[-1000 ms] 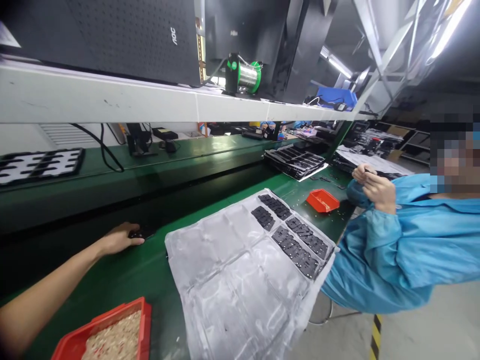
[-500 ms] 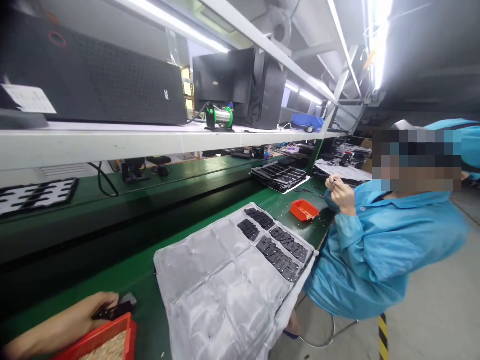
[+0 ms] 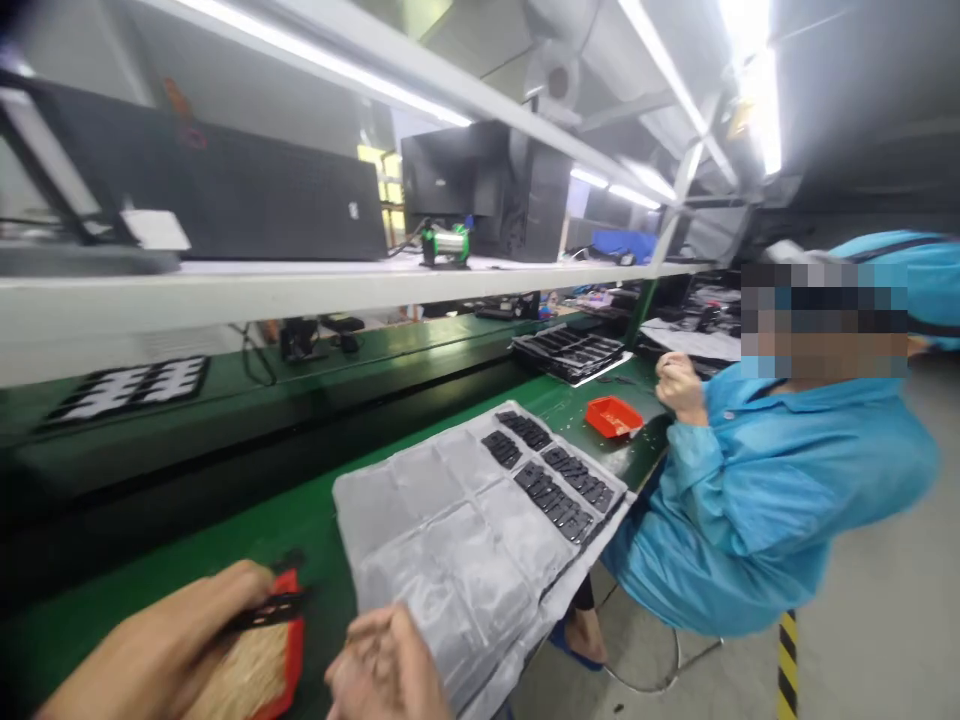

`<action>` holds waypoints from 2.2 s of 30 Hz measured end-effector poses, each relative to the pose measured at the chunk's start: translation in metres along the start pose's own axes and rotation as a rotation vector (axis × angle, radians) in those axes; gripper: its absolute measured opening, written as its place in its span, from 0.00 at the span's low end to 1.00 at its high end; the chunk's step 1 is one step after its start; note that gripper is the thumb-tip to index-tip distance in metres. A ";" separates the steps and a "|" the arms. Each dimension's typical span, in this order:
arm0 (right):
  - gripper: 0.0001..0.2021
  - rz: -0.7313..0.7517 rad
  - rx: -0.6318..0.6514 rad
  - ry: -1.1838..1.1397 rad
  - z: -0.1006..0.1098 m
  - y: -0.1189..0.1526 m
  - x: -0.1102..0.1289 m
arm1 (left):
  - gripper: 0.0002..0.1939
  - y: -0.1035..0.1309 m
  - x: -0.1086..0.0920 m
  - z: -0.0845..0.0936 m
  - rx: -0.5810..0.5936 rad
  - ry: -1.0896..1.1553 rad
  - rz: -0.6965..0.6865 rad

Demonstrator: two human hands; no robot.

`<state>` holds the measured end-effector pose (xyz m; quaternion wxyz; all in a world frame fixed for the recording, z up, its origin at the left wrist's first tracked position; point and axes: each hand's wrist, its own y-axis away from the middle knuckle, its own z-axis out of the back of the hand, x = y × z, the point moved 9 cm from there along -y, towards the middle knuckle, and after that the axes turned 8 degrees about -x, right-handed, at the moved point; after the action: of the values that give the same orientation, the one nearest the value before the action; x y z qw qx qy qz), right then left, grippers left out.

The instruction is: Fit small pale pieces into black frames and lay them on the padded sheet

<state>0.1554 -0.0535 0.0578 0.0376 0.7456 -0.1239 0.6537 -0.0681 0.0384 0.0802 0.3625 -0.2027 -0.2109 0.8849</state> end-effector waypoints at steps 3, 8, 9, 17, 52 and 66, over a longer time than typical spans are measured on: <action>0.32 -0.176 0.119 -0.136 -0.043 0.026 -0.039 | 0.12 0.026 -0.082 0.015 -0.071 0.089 -0.139; 0.20 -0.209 0.157 -0.029 -0.055 0.028 -0.047 | 0.17 0.054 -0.092 0.014 -0.144 0.376 0.163; 0.18 -0.185 0.149 0.019 -0.054 0.025 -0.045 | 0.24 0.065 -0.079 0.009 -0.138 0.487 0.330; 0.07 0.196 0.320 0.336 -0.088 0.025 -0.028 | 0.13 0.121 -0.058 -0.027 -0.122 1.173 0.969; 0.19 0.717 0.657 0.490 -0.123 0.037 -0.017 | 0.10 0.118 -0.066 -0.022 0.078 0.994 0.973; 0.21 0.701 0.579 0.484 -0.120 0.029 -0.022 | 0.16 0.122 -0.064 -0.028 0.197 0.791 0.950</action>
<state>0.0300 -0.0525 0.0501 -0.3643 0.4665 -0.1680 0.7883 -0.0798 -0.0811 0.0063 -0.0029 -0.5524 0.1349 0.8226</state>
